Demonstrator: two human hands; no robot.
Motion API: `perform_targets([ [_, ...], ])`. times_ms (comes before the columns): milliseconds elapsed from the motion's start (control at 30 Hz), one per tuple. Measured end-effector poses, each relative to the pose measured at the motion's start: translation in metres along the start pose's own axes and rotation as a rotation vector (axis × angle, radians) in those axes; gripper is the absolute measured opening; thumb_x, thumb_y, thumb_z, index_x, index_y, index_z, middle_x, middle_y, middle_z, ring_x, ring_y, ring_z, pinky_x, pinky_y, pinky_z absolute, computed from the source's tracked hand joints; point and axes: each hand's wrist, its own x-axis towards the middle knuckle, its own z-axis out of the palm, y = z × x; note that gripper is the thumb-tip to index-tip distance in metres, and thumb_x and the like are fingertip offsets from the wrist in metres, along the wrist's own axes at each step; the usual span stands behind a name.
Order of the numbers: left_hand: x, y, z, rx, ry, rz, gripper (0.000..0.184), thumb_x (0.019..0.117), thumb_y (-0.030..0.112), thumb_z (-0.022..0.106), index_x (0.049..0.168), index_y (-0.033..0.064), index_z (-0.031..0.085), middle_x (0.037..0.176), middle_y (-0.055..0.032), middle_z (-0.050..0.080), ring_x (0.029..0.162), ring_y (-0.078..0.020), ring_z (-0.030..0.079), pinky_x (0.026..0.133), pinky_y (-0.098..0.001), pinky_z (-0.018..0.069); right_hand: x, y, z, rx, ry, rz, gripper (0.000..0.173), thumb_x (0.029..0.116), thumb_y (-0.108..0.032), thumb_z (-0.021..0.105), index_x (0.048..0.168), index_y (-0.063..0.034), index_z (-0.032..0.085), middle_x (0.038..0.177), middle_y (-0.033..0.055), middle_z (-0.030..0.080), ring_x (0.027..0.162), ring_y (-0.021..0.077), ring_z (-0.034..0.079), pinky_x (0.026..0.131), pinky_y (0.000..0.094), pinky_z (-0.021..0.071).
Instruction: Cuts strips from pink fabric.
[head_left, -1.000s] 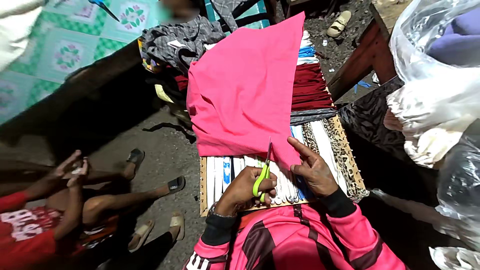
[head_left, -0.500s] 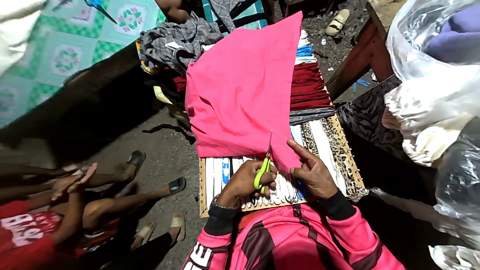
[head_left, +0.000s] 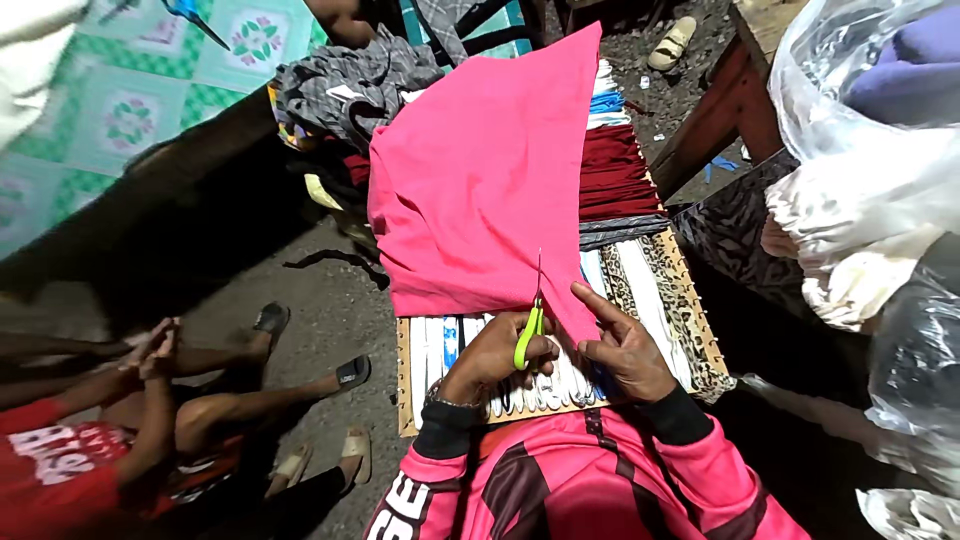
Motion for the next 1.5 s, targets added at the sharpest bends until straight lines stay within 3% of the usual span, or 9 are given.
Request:
perform_targets([
  [200,-0.008,-0.010,0.004,-0.079,0.072,0.024,0.027,0.0981,0.018,0.068,0.118,-0.0009,0.068,0.082,-0.0117,0.074,0.056,-0.0157,0.068,0.044,-0.0263,0.0545,0.001,0.001,-0.004,-0.014,0.011,0.001,0.077,0.0832,0.013,0.062,0.155,-0.0093,0.046,0.145,0.0177,0.058,0.115,0.0267,0.068,0.096,0.0405,0.0595],
  [633,0.008,0.008,-0.002,-0.035,0.035,-0.003,0.025,0.0998,0.019,0.064,0.115,0.0002,0.067,0.091,-0.0117,0.076,0.066,-0.0173,0.072,0.052,-0.0280,0.0585,-0.001,0.001,-0.006,-0.012,-0.027,0.033,0.081,0.0824,0.014,0.064,0.157,-0.0092,0.042,0.140,0.0218,0.060,0.116,0.0304,0.067,0.098,0.0425,0.0590],
  [800,0.003,0.008,-0.003,-0.066,0.086,0.059,0.023,0.0982,0.019,0.066,0.101,-0.0034,0.068,0.089,-0.0136,0.077,0.066,-0.0189,0.073,0.055,-0.0296,0.0602,0.034,0.006,-0.017,-0.134,0.104,0.019,0.075,0.0951,-0.026,0.067,0.160,-0.0143,0.032,0.133,0.0110,0.067,0.113,0.0227,0.068,0.096,0.0420,0.0575],
  [900,0.001,0.013,-0.004,-0.069,0.087,0.086,0.022,0.0977,0.018,0.066,0.099,-0.0033,0.069,0.091,-0.0139,0.077,0.068,-0.0194,0.074,0.056,-0.0305,0.0612,0.069,-0.006,-0.012,-0.060,0.203,0.108,0.053,0.1067,-0.040,0.050,0.151,-0.0112,0.044,0.119,0.0086,0.070,0.102,0.0184,0.069,0.090,0.0402,0.0575],
  [1033,-0.002,0.017,-0.007,-0.071,0.058,0.136,0.023,0.0973,0.017,0.066,0.110,-0.0025,0.066,0.095,-0.0141,0.077,0.069,-0.0200,0.074,0.057,-0.0311,0.0614,0.101,-0.021,0.005,0.194,0.138,0.347,0.057,0.1012,-0.060,0.050,0.129,-0.0114,0.057,0.101,0.0032,0.072,0.086,0.0138,0.070,0.076,0.0362,0.0603],
  [1167,-0.005,0.017,-0.009,-0.075,0.051,0.149,0.030,0.0959,0.018,0.067,0.118,-0.0030,0.064,0.096,-0.0134,0.077,0.070,-0.0206,0.074,0.058,-0.0317,0.0621,0.110,-0.022,0.013,0.327,-0.009,0.422,0.044,0.1042,-0.045,0.054,0.129,-0.0093,0.062,0.109,0.0086,0.073,0.098,0.0176,0.071,0.085,0.0394,0.0614],
  [1267,-0.004,0.014,-0.011,-0.077,0.051,0.133,0.027,0.0960,0.018,0.067,0.113,-0.0030,0.066,0.092,-0.0126,0.076,0.070,-0.0209,0.074,0.060,-0.0328,0.0629,0.105,-0.020,0.017,0.247,0.075,0.340,0.033,0.1017,-0.031,0.063,0.123,-0.0059,0.065,0.100,0.0103,0.074,0.087,0.0172,0.073,0.077,0.0367,0.0631],
  [1367,0.001,0.012,-0.008,-0.045,0.081,0.084,0.022,0.0932,0.021,0.070,0.098,0.0004,0.067,0.082,-0.0102,0.075,0.066,-0.0186,0.073,0.057,-0.0314,0.0614,0.095,-0.014,0.015,0.070,0.203,0.227,0.039,0.0977,-0.034,0.070,0.126,-0.0070,0.064,0.101,0.0109,0.075,0.086,0.0194,0.073,0.076,0.0392,0.0632],
  [1500,0.012,0.009,-0.005,-0.031,0.044,0.041,0.021,0.0963,0.020,0.067,0.101,-0.0015,0.067,0.089,-0.0120,0.076,0.071,-0.0196,0.074,0.061,-0.0325,0.0621,0.087,-0.002,0.009,-0.111,0.302,0.135,0.039,0.0981,-0.036,0.070,0.126,-0.0090,0.065,0.101,0.0111,0.075,0.085,0.0210,0.074,0.075,0.0403,0.0631],
])
